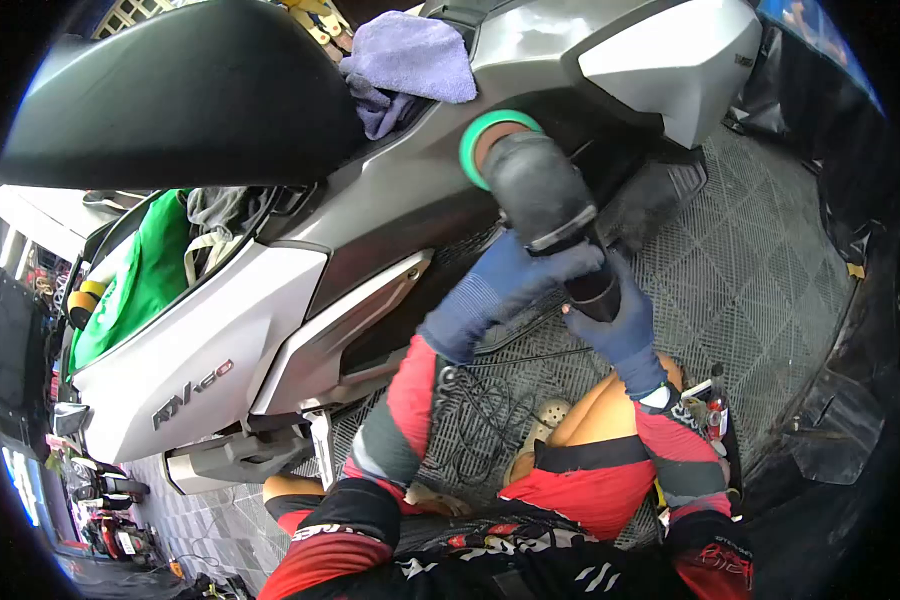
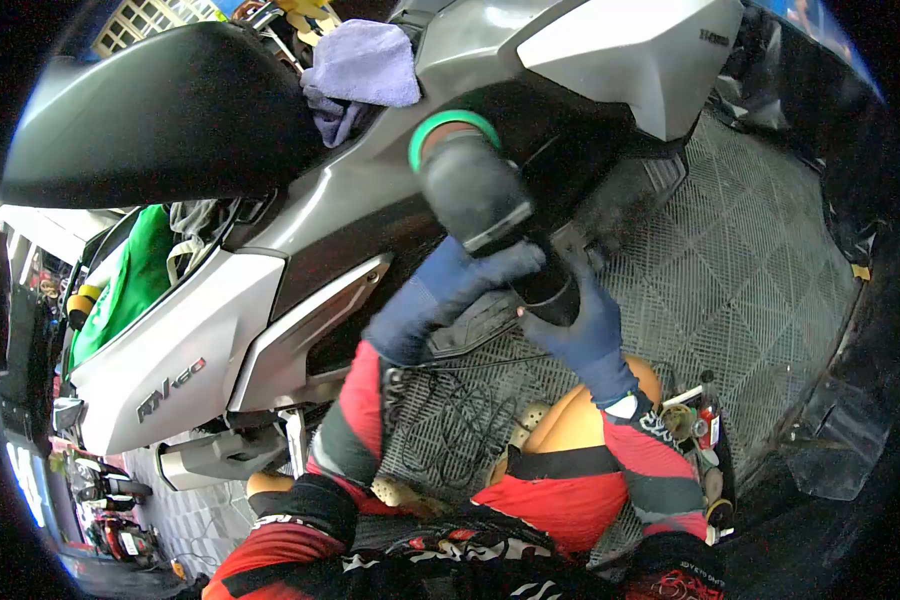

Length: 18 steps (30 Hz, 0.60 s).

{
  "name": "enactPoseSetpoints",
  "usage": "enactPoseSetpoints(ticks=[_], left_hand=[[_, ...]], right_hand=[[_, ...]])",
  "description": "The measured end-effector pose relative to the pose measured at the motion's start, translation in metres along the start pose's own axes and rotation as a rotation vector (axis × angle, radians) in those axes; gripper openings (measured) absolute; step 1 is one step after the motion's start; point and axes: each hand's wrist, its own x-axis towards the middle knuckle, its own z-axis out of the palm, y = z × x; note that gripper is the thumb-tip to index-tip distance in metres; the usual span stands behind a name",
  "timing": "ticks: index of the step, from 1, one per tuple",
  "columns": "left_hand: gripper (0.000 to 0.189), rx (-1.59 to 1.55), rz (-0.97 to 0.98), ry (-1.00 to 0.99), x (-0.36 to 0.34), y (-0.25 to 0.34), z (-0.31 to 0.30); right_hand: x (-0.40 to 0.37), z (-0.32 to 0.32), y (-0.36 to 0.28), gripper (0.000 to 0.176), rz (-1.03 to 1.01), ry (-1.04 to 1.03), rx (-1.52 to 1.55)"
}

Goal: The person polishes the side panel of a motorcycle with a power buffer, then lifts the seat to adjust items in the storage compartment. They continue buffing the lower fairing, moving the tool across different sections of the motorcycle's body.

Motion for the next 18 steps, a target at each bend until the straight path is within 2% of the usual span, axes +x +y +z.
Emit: enactPoseSetpoints(ticks=[1,2,3,4,6,7,8,9,10,11,12,13,14,15,16,17,18], left_hand=[[0.054,0.348,0.048,-0.004,-0.01,0.011,-0.006],[0.047,0.988,-0.193,-0.083,-0.028,0.049,-0.012],[0.043,1.163,-0.155,-0.047,-0.043,0.072,-0.019],[0.039,1.063,-0.066,0.201,-0.058,0.1,-0.013],[0.027,1.125,0.351,0.523,-0.038,0.116,-0.043],[0.024,1.336,0.344,0.559,-0.022,0.134,-0.054],[0.022,1.479,0.567,0.575,-0.003,0.139,-0.07],[0.02,1.553,0.552,0.537,0.018,0.143,-0.089],[0.021,1.808,0.823,0.313,0.051,0.157,-0.111],[0.022,1.363,0.64,0.188,0.088,0.148,-0.155],[0.022,0.652,0.491,0.088,0.123,0.14,-0.195],[0.023,0.158,0.392,0.121,0.158,0.131,-0.237],[0.023,0.16,0.393,0.121,0.143,0.133,-0.218],[0.022,0.98,0.374,0.376,0.099,0.142,-0.161],[0.023,1.8,0.3,0.621,0.077,0.145,-0.132],[0.023,1.797,0.301,0.621,0.079,0.14,-0.14],[0.025,1.457,0.34,0.601,0.08,0.133,-0.152]], right_hand=[[-0.003,-0.002,-0.004,0.077,0.067,0.038,-0.014],[-0.005,-0.003,-0.007,0.076,0.13,0.077,-0.028],[-0.005,-0.004,-0.005,0.076,0.119,0.079,-0.029],[-0.008,-0.004,-0.001,0.075,0.167,0.072,0.051],[-0.01,-0.004,0.001,0.073,0.221,0.049,0.13],[-0.01,-0.002,-0.001,0.071,0.206,0.053,0.159],[-0.008,0.0,-0.003,0.069,0.189,0.062,0.186],[-0.007,0.0,-0.007,0.069,0.187,0.057,0.181],[-0.006,0.002,-0.013,0.067,0.19,0.053,0.144],[-0.006,0.003,-0.018,0.065,0.192,0.048,0.109],[-0.005,0.003,-0.022,0.064,0.218,0.023,0.147],[-0.004,0.006,-0.022,0.064,0.216,0.024,0.147],[-0.003,0.009,-0.02,0.066,0.184,0.029,0.135],[-0.002,0.012,-0.02,0.067,0.152,0.034,0.122],[-0.002,0.014,-0.023,0.067,0.153,0.034,0.122],[-0.001,0.015,-0.025,0.069,0.153,0.029,0.057],[0.001,0.015,-0.028,0.071,0.152,0.023,-0.01]])
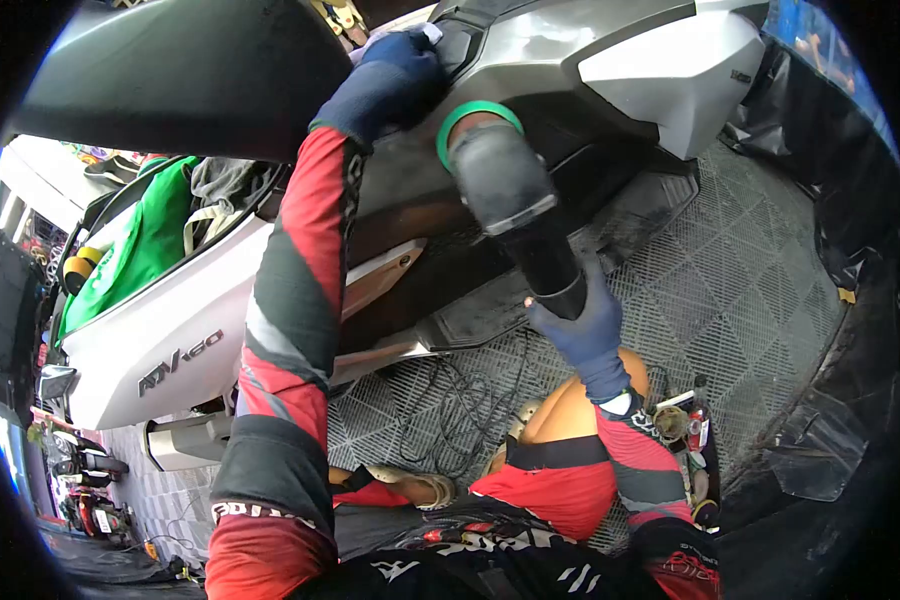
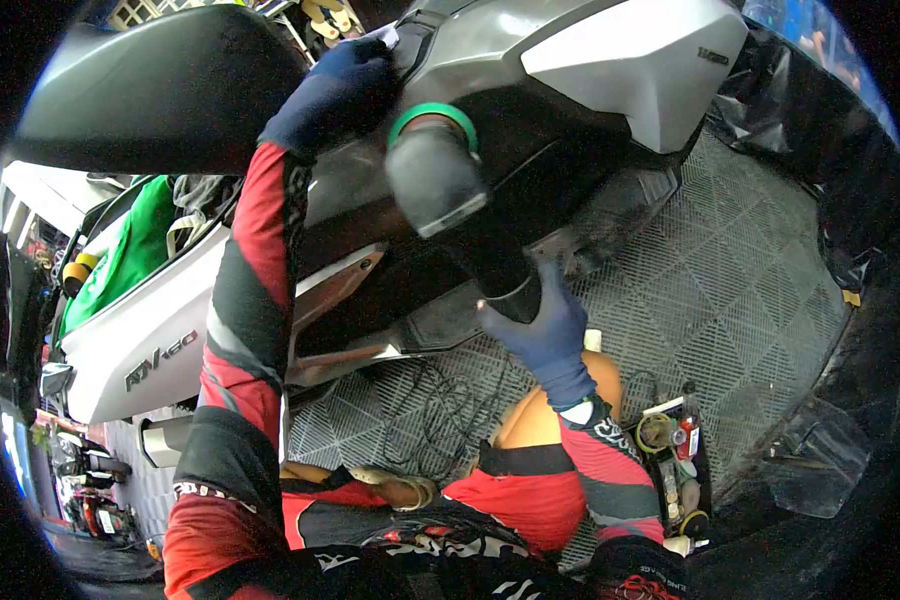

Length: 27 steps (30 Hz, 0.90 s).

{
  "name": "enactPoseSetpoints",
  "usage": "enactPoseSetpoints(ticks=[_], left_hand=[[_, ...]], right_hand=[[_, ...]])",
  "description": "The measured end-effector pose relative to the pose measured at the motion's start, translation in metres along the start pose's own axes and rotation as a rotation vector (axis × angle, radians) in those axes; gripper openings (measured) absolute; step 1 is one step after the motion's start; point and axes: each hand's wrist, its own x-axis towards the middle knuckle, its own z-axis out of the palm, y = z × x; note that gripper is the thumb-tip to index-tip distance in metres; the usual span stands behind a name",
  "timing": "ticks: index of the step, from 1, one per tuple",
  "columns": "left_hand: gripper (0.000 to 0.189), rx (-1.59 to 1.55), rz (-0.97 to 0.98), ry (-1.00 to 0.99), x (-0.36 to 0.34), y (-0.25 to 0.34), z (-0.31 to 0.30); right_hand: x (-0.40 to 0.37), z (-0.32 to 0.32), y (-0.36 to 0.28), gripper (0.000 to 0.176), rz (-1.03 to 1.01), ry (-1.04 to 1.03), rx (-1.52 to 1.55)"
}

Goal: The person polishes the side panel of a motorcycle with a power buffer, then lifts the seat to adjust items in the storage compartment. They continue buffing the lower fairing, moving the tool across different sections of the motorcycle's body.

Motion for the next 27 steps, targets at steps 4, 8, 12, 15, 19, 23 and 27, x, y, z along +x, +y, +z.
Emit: enactPoseSetpoints(ticks=[4,8,12,15,19,23,27], left_hand=[[0.029,-0.563,0.053,0.232,-0.065,0.044,-0.037],[0.031,-0.857,-0.217,-0.042,-0.166,0.073,-0.04],[0.056,-0.962,-0.304,-0.157,-0.195,0.11,0.007],[0.055,-1.237,-0.532,0.054,-0.19,0.113,0.031],[0.047,-1.541,-0.493,0.19,-0.19,0.112,0.055],[0.044,-1.345,-0.367,0.014,-0.16,0.126,0.033],[0.041,-1.489,-0.292,0.118,-0.148,0.131,0.035]], right_hand=[[0.005,0.003,-0.01,0.075,-0.039,0.021,-0.023],[0.006,0.01,-0.015,0.079,-0.034,0.097,-0.028],[0.012,0.021,-0.024,0.082,-0.138,0.122,0.008],[0.007,0.026,-0.04,0.083,-0.141,0.036,-0.01],[0.007,0.02,-0.049,0.084,-0.143,-0.025,-0.088],[0.011,0.017,-0.042,0.081,0.007,0.057,0.097],[0.018,0.015,-0.053,0.081,-0.018,0.069,0.125]])
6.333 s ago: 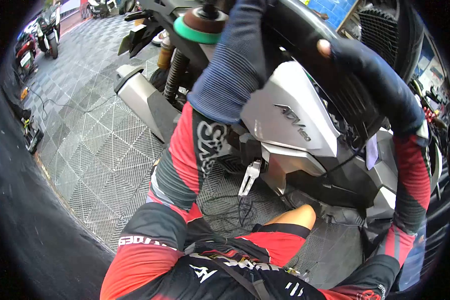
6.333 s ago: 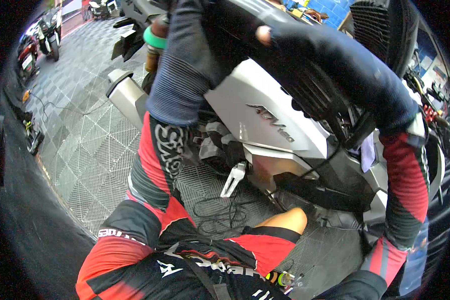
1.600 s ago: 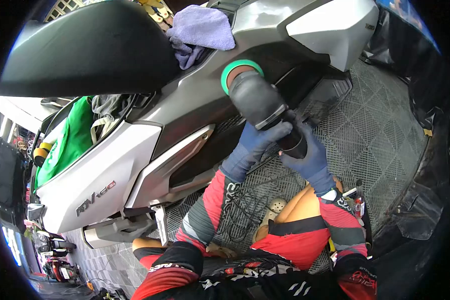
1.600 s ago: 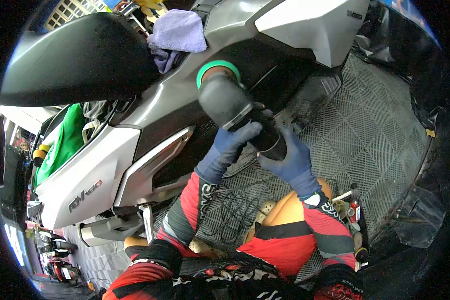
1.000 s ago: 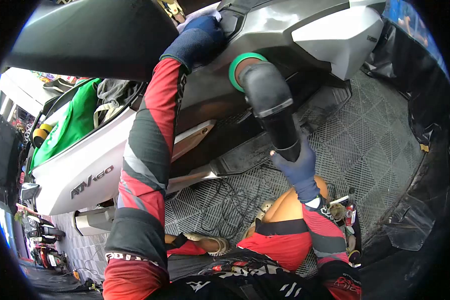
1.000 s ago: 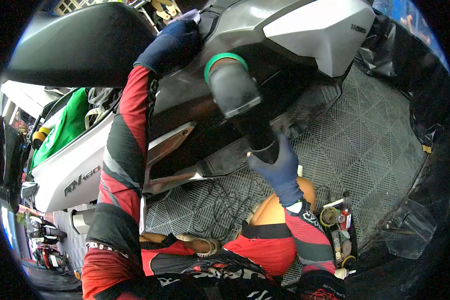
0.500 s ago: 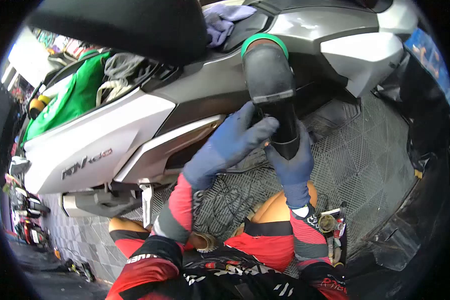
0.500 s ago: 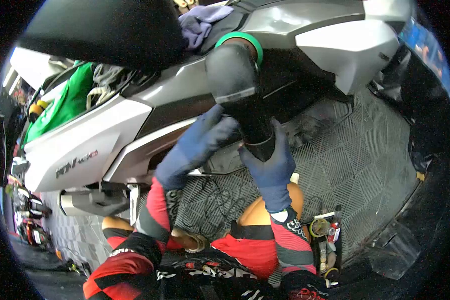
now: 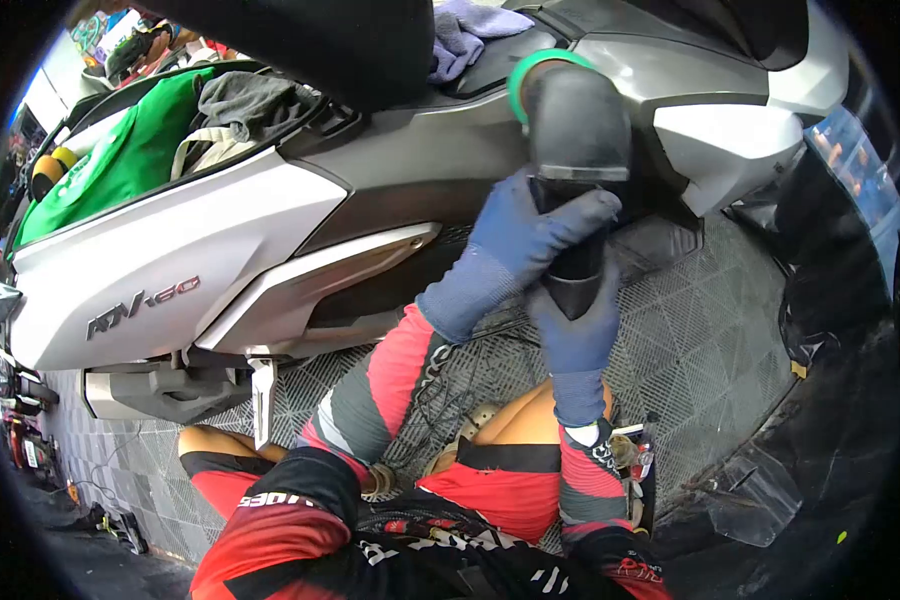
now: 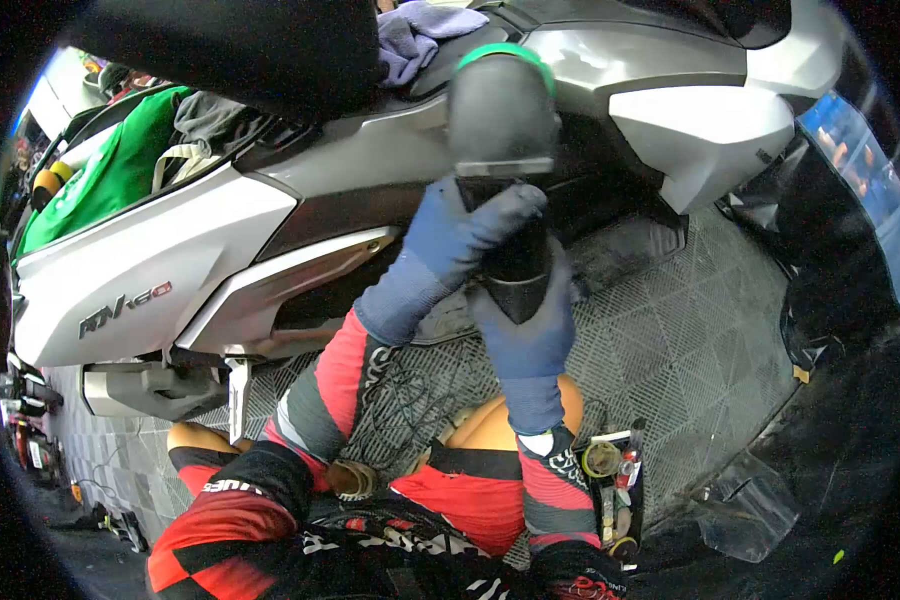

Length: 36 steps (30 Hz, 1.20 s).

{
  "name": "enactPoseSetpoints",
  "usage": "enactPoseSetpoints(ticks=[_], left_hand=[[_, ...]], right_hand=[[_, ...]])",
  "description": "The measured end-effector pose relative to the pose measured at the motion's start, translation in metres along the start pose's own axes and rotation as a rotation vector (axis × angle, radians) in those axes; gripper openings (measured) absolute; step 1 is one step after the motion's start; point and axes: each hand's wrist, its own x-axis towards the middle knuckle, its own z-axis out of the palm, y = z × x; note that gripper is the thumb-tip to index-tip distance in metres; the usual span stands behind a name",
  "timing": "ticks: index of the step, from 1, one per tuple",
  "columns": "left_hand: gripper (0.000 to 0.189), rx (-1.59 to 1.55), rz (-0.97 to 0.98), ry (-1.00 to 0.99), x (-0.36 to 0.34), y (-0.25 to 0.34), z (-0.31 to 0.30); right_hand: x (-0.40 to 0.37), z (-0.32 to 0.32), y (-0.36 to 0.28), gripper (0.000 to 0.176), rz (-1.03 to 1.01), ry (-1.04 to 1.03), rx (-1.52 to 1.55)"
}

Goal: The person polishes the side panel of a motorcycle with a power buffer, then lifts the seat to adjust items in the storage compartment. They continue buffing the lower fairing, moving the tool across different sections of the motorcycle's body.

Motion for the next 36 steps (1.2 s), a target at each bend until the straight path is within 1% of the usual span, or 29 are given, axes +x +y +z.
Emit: enactPoseSetpoints(ticks=[1,2,4,5,7,8,9,11,12,14,16,18,19,20,22,23,24,25,26,28,30,31,32,33,34,36], left_hand=[[0.038,-0.006,-0.055,0.023,-0.003,0.003,-0.003],[0.037,0.017,-0.036,0.094,-0.007,0.001,-0.006],[0.037,0.002,-0.062,0.175,-0.019,-0.009,-0.015],[0.037,0.005,-0.062,0.164,-0.021,-0.014,-0.015],[0.038,-0.056,-0.038,0.229,-0.024,-0.022,-0.015],[0.038,-0.058,-0.04,0.227,-0.021,-0.021,-0.014],[0.038,-0.024,-0.043,0.13,-0.015,-0.018,-0.011],[0.042,0.026,-0.064,-0.051,-0.003,-0.02,-0.005],[0.042,0.025,-0.063,-0.055,-0.002,-0.022,-0.004],[0.045,0.008,0.007,-0.171,0.001,-0.023,0.0],[0.046,-0.014,-0.004,-0.191,0.001,-0.024,0.003],[0.045,0.049,-0.072,-0.161,-0.001,-0.029,-0.001],[0.044,0.02,-0.033,-0.104,-0.003,-0.03,0.0],[0.044,0.009,-0.004,-0.043,-0.004,-0.026,0.003],[0.042,-0.153,-0.061,-0.035,-0.001,-0.037,0.0],[0.042,-0.147,-0.06,-0.034,-0.001,-0.035,0.0],[0.042,-0.112,-0.034,-0.074,0.0,-0.031,0.0],[0.042,-0.078,-0.008,-0.11,0.0,-0.027,0.0],[0.042,-0.074,-0.005,-0.099,0.002,-0.025,-0.002],[0.041,0.046,-0.012,-0.201,0.003,-0.021,-0.005],[0.041,0.071,-0.023,-0.187,0.0,-0.014,-0.008],[0.041,0.05,-0.047,-0.086,-0.003,-0.014,-0.008],[0.041,0.029,-0.073,0.014,-0.007,-0.014,-0.008],[0.041,0.006,-0.078,0.064,-0.011,-0.013,-0.008],[0.041,0.008,-0.081,0.063,-0.014,-0.009,-0.007],[0.041,0.18,-0.07,0.201,-0.018,0.003,-0.005]], right_hand=[[-0.001,0.001,0.002,0.082,0.04,-0.028,-0.067],[-0.001,0.0,0.003,0.082,0.045,-0.019,-0.072],[0.001,-0.001,0.004,0.083,-0.028,-0.2,-0.039],[0.002,-0.001,0.008,0.082,-0.063,-0.223,-0.077],[0.003,-0.002,0.01,0.083,-0.063,-0.199,-0.042],[0.002,-0.003,0.01,0.083,-0.065,-0.183,-0.009],[0.0,-0.002,0.015,0.083,-0.064,-0.183,-0.013],[-0.004,-0.001,0.026,0.087,0.001,0.001,0.011],[-0.006,-0.002,0.025,0.087,0.0,0.006,0.011],[-0.01,-0.006,0.019,0.091,-0.039,0.099,-0.127],[-0.011,-0.008,0.018,0.093,-0.004,0.097,-0.1],[-0.012,-0.008,0.027,0.091,-0.045,0.058,-0.049],[-0.008,-0.011,0.029,0.09,-0.135,0.037,-0.136],[-0.003,-0.013,0.027,0.09,-0.13,0.044,-0.138],[0.004,-0.015,0.019,0.089,-0.152,-0.032,-0.115],[0.004,-0.013,0.024,0.089,-0.191,-0.004,-0.146],[0.002,-0.009,0.027,0.089,-0.193,-0.007,-0.139],[-0.002,-0.005,0.028,0.088,-0.136,0.022,-0.08],[-0.006,-0.002,0.028,0.088,-0.077,0.048,-0.024],[-0.008,0.002,0.026,0.088,-0.068,0.051,-0.018],[-0.007,0.001,0.021,0.086,-0.024,0.001,-0.014],[-0.004,0.0,0.02,0.086,-0.022,-0.002,-0.016],[0.001,0.0,0.019,0.084,-0.033,-0.094,0.028],[0.004,0.001,0.018,0.082,-0.044,-0.184,0.074],[0.004,0.001,0.016,0.082,-0.042,-0.182,0.076],[0.005,0.002,0.014,0.077,0.006,-0.308,0.239]])
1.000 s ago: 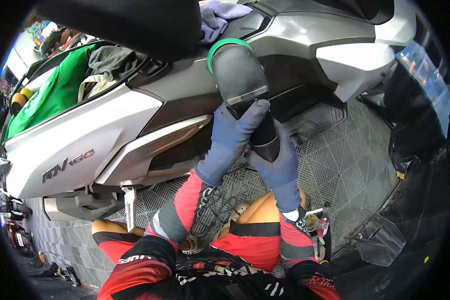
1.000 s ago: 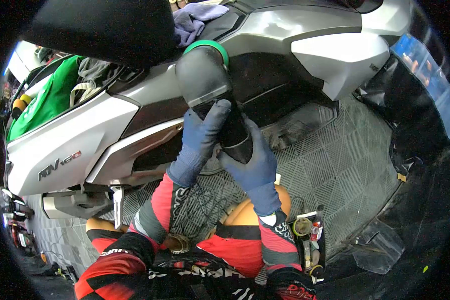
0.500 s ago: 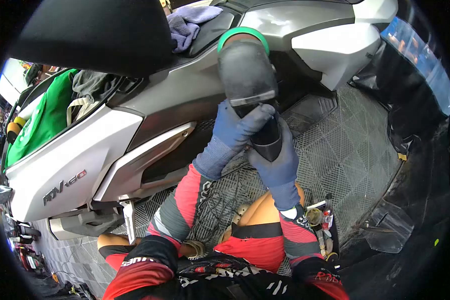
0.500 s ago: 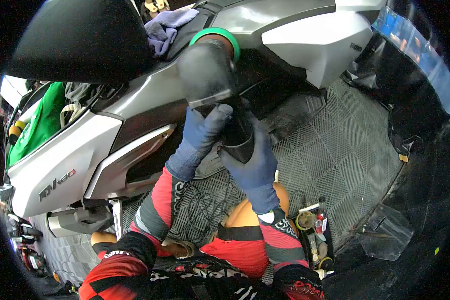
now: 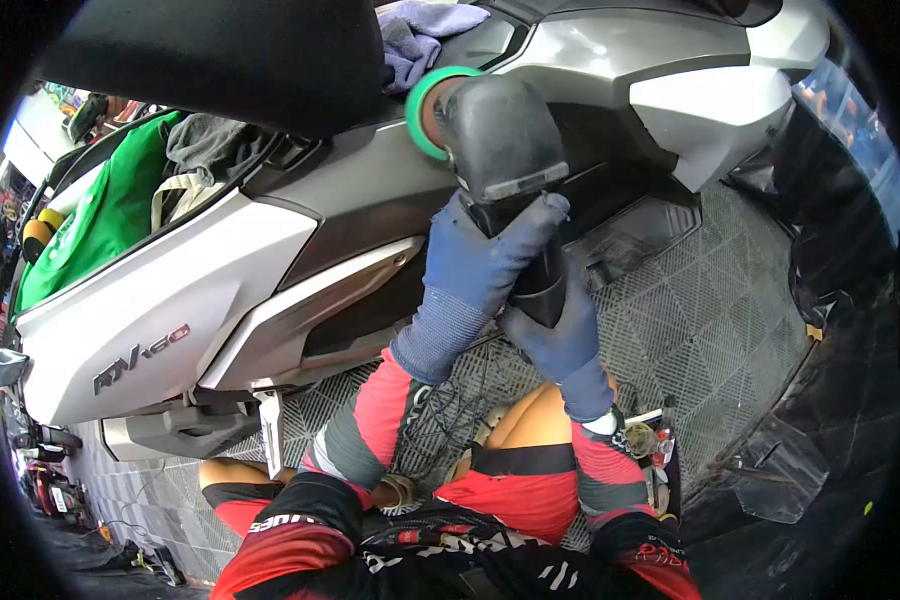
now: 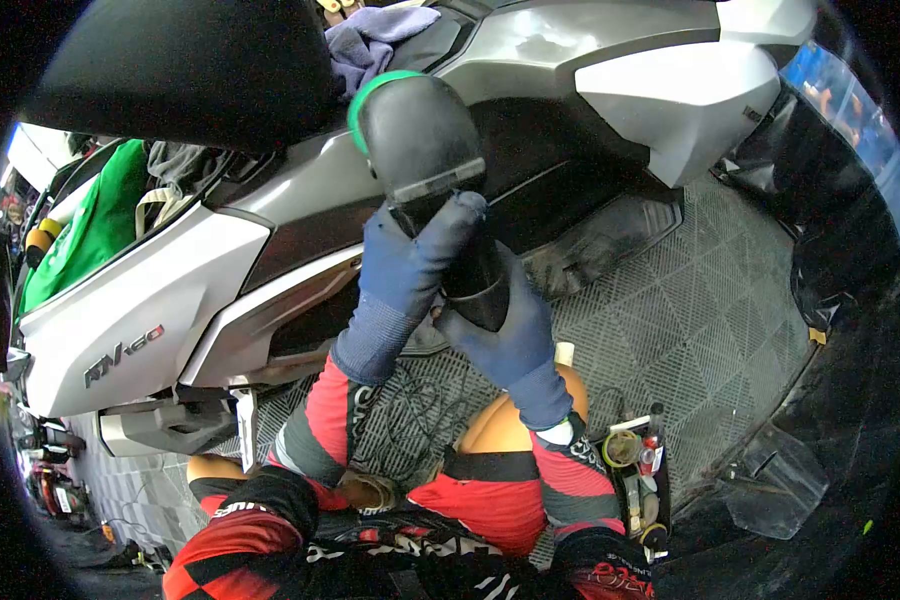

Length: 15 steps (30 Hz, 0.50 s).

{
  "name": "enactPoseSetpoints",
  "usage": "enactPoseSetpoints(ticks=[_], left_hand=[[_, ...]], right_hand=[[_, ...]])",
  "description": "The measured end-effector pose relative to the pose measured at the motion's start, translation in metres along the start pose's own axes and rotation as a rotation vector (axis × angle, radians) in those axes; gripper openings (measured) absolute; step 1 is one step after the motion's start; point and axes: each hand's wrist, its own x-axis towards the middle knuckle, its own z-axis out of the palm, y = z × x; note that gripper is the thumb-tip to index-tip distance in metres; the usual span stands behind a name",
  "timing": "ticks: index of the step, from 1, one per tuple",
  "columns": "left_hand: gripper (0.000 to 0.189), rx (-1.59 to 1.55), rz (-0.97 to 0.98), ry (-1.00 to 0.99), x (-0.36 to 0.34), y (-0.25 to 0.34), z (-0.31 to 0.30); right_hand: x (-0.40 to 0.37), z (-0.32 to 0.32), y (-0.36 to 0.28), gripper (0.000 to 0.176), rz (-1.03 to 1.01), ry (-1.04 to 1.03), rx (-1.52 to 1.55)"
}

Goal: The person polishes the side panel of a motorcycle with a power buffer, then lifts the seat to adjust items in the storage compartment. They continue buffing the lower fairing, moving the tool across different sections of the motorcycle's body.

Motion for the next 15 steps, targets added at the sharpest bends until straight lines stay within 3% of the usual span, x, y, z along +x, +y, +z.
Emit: enactPoseSetpoints(ticks=[3,6,9,14,15], left_hand=[[0.042,-0.004,0.011,0.05,-0.002,-0.006,-0.001],[0.041,-0.076,-0.017,0.073,-0.003,-0.018,0.005],[0.043,-0.259,0.02,-0.196,0.0,-0.028,0.011],[0.043,-0.204,-0.013,-0.347,-0.001,-0.065,0.035],[0.046,-0.167,-0.035,-0.377,0.001,-0.076,0.039]], right_hand=[[0.005,-0.009,-0.001,0.076,0.1,-0.163,0.091],[-0.001,-0.012,0.012,0.077,0.008,-0.062,0.027],[-0.011,-0.018,0.012,0.079,0.006,0.086,-0.151],[-0.028,-0.049,0.052,0.08,-0.019,0.189,-0.234],[-0.032,-0.055,0.056,0.08,0.072,0.177,-0.233]])
